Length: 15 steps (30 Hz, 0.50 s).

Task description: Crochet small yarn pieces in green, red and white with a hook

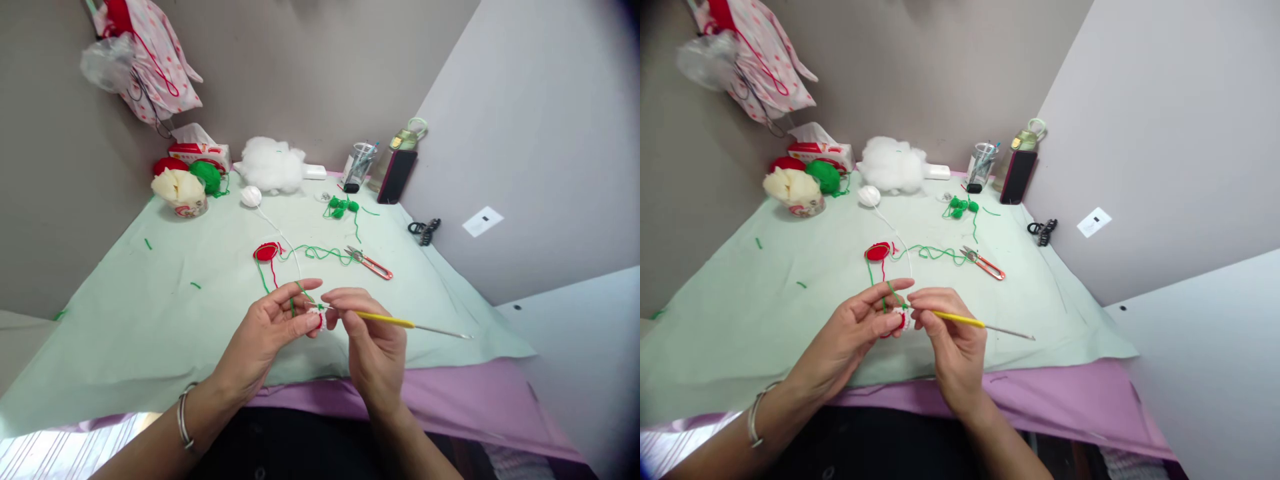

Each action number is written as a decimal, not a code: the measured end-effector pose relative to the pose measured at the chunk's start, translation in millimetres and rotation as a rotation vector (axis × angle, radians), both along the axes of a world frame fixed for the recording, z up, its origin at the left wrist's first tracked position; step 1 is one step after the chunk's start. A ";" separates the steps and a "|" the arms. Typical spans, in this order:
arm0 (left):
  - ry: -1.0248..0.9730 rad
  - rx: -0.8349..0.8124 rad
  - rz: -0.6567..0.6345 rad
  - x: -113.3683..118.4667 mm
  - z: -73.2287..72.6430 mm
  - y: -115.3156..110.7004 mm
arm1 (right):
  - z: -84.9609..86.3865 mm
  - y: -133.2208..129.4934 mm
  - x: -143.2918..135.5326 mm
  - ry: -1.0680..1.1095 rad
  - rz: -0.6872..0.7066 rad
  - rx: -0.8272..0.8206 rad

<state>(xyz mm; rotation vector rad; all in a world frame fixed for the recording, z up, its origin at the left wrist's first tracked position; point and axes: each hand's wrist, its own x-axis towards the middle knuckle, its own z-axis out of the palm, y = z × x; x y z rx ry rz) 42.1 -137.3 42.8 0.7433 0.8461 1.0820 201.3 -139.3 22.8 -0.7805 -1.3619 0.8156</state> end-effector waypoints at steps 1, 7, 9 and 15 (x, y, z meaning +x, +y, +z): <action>0.003 0.010 0.022 1.1 -0.4 -0.3 | -0.5 -0.7 0.2 -0.058 -0.022 0.041; -0.142 -0.109 0.002 5.0 -3.4 -1.1 | -7.6 -7.8 2.4 -0.521 -0.195 0.402; -0.199 -0.168 -0.051 2.5 -3.5 0.7 | -6.0 -6.9 3.9 -0.446 -0.186 0.353; -0.105 -0.051 0.017 -2.4 -1.5 1.4 | 1.1 0.7 3.5 0.109 -0.019 -0.027</action>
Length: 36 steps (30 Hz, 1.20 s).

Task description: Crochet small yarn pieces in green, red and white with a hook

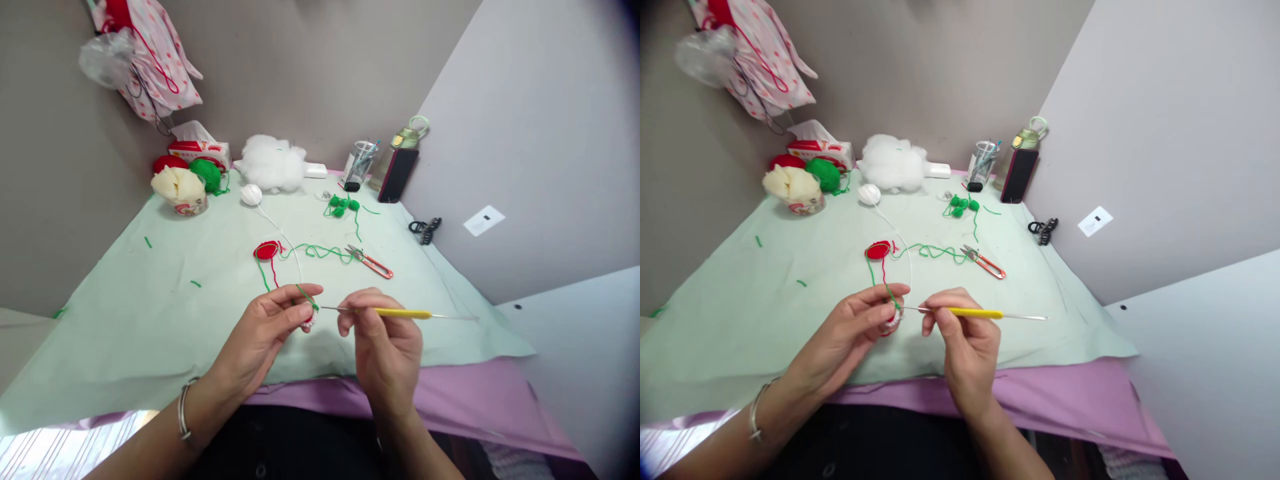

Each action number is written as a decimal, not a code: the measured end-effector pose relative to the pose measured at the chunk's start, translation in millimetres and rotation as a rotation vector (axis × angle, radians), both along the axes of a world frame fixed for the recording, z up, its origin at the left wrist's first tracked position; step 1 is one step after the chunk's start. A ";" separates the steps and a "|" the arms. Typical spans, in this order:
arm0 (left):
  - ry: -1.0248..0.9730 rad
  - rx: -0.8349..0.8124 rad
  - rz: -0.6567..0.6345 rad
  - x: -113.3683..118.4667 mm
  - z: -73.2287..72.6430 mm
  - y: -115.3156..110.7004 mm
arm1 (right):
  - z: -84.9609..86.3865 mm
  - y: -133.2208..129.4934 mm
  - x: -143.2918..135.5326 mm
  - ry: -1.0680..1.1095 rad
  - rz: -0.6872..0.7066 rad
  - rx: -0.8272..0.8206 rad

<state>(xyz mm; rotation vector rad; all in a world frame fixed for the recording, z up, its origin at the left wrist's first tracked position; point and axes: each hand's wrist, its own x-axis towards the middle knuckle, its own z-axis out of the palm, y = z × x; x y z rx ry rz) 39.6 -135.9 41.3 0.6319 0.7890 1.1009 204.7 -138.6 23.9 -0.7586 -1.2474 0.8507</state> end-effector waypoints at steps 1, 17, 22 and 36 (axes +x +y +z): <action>0.035 0.030 0.013 1.0 -0.1 -1.4 | -0.8 0.7 -1.3 0.016 0.049 -0.022; 0.155 0.113 -0.027 -2.0 1.0 -5.1 | 5.1 8.3 5.0 0.181 0.281 -0.160; 0.204 0.145 -0.013 -3.5 -1.9 -5.5 | 5.7 0.4 12.5 -0.084 0.169 0.036; 0.229 0.242 0.056 4.0 0.3 -10.4 | -5.7 2.5 3.4 -0.124 0.045 0.152</action>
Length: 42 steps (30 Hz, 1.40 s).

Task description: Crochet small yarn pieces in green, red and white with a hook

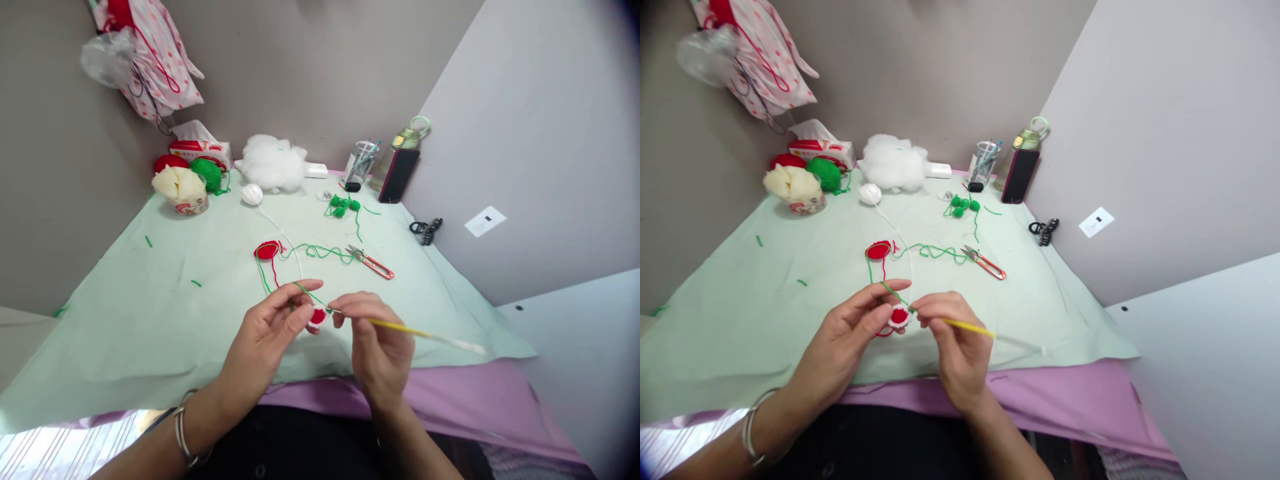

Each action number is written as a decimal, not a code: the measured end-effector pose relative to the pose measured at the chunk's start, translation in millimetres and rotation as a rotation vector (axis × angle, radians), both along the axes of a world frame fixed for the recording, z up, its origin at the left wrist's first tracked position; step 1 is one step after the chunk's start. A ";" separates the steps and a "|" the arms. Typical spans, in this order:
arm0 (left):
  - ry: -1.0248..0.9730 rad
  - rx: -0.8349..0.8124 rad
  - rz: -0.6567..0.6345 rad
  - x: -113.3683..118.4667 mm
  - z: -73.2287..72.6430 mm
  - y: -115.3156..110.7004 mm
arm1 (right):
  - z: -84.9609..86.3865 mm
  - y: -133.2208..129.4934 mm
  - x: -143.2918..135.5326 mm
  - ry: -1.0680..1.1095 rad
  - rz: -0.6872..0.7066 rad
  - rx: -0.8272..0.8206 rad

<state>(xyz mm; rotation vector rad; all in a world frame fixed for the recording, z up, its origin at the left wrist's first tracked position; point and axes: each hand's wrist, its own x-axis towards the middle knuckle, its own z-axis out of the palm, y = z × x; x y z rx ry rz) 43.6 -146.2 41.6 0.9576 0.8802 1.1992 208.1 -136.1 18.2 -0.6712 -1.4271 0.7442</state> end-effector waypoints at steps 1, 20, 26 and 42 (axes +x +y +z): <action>-0.003 0.013 -0.017 -1.2 0.0 1.0 | 0.4 2.7 -0.5 0.099 0.056 -0.078; 0.416 0.335 -0.019 -13.2 12.1 9.6 | 6.7 11.8 14.4 0.111 0.258 -0.177; 0.584 0.571 0.053 -14.6 15.5 6.7 | 15.5 -3.1 16.9 -0.297 0.008 0.119; -0.263 -0.334 -0.145 -3.1 5.6 3.5 | 1.7 -12.5 8.4 -0.415 -0.182 0.297</action>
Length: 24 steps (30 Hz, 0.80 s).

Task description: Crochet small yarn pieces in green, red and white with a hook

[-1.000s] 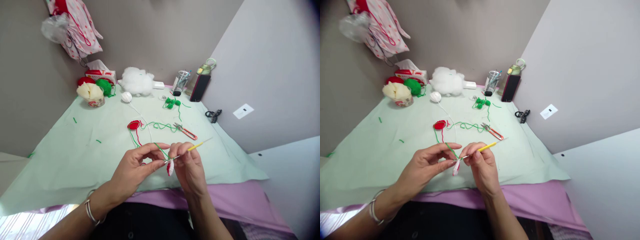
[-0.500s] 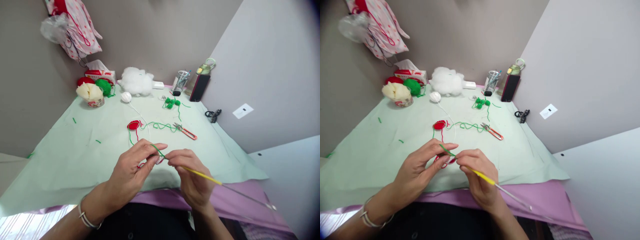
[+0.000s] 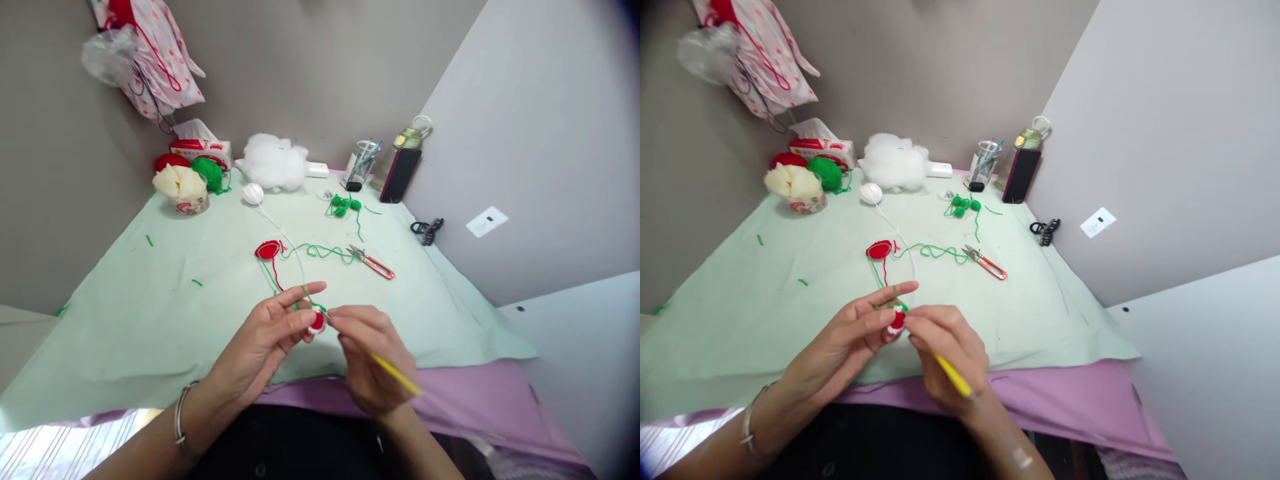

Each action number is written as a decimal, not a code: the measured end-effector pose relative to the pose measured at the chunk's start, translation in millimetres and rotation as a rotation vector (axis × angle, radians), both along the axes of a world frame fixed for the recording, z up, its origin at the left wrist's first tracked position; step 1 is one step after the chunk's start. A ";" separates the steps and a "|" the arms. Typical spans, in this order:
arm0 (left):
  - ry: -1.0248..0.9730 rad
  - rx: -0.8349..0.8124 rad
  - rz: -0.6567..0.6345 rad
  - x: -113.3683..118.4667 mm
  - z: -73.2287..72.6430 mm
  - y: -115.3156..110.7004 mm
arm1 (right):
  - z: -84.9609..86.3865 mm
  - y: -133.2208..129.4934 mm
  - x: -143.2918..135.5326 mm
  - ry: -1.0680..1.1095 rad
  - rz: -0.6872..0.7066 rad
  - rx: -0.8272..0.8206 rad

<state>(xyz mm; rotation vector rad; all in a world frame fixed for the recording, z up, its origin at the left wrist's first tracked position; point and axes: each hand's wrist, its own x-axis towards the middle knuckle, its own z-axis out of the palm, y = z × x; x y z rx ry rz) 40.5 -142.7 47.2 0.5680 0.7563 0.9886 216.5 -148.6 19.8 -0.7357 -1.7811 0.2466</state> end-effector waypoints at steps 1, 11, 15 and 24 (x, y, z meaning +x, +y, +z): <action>0.015 0.009 0.021 -1.4 0.4 1.0 | 2.8 0.3 -1.0 0.095 0.016 -0.069; 0.237 0.251 0.105 -0.7 -7.3 -0.5 | 3.7 11.7 -5.2 0.420 0.188 -0.391; 0.249 0.272 0.107 4.7 -6.1 -1.4 | 0.4 14.4 -6.2 0.451 0.231 -0.430; 0.276 0.279 0.170 8.7 -3.0 -1.7 | 2.3 9.1 -6.9 0.376 0.193 -0.379</action>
